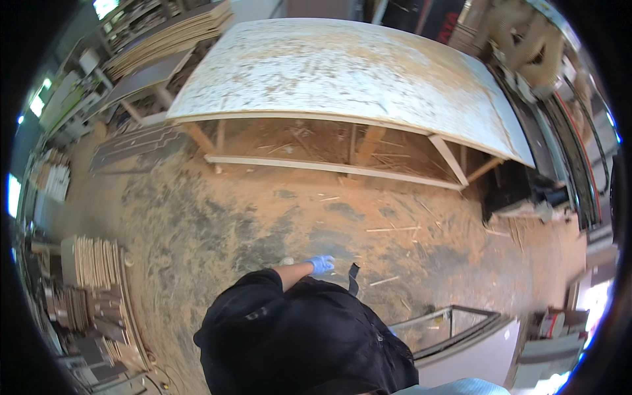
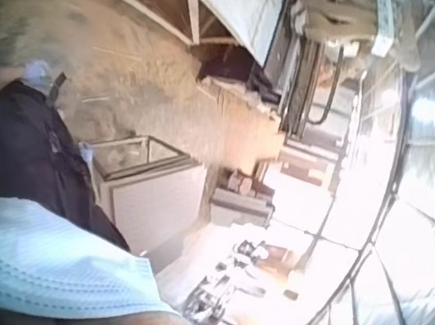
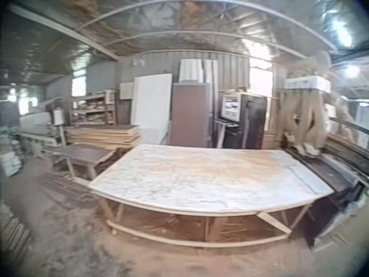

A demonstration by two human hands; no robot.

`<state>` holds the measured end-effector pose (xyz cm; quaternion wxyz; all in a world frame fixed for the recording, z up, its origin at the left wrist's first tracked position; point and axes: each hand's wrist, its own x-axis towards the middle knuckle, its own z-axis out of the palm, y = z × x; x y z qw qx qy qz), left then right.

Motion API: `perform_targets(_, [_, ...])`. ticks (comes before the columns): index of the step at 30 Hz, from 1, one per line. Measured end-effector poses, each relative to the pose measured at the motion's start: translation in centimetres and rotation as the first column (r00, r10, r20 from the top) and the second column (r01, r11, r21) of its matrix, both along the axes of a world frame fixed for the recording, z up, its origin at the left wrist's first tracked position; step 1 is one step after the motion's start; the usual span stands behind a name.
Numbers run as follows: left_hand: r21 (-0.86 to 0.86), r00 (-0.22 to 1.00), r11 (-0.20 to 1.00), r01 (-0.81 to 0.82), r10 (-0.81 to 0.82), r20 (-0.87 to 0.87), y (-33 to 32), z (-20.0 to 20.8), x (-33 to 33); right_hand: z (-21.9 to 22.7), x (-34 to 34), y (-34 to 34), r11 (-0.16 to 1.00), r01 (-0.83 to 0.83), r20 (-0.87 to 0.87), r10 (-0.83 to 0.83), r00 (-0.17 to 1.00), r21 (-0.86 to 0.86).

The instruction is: The person sweeps sawdust and debris from the floor of a woodworking shop using a broom. They move around the workspace, sweeping near machinery and stacks of wood, and gather the debris into a pile.

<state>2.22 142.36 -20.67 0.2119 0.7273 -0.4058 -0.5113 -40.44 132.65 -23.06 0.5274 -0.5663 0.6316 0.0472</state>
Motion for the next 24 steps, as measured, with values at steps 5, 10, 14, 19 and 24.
perform_targets(5, [-0.223, 0.868, 0.953, -0.204, 0.282, 0.409, 16.9, -13.0, 8.4, -5.7, 12.7, -4.2, 0.967, -0.171, 0.185, 0.205, 0.961, -0.188])
perform_targets(10, [0.401, 0.811, 0.915, 0.050, -0.272, 0.518, 36.0, -10.9, 13.8, -1.0, 34.1, -0.8, 0.746, -0.594, 0.019, 0.627, 0.779, -0.300])
perform_targets(14, [0.575, 0.761, 0.815, 0.068, -0.415, 0.498, 38.4, -4.4, 17.7, -0.3, 44.3, 0.6, 0.782, -0.581, 0.200, 0.621, 0.758, -0.226])
perform_targets(19, [0.059, 0.098, 0.107, -0.993, 0.986, -0.136, 44.4, -8.8, 21.3, 0.5, 55.8, 2.5, 0.610, -0.752, 0.168, 0.792, 0.587, -0.249])
perform_targets(24, [0.189, -0.085, -0.049, -0.981, 0.979, -0.188, 36.5, -1.2, 24.9, 0.7, 64.4, 3.1, 0.656, -0.732, 0.187, 0.755, 0.629, -0.183])
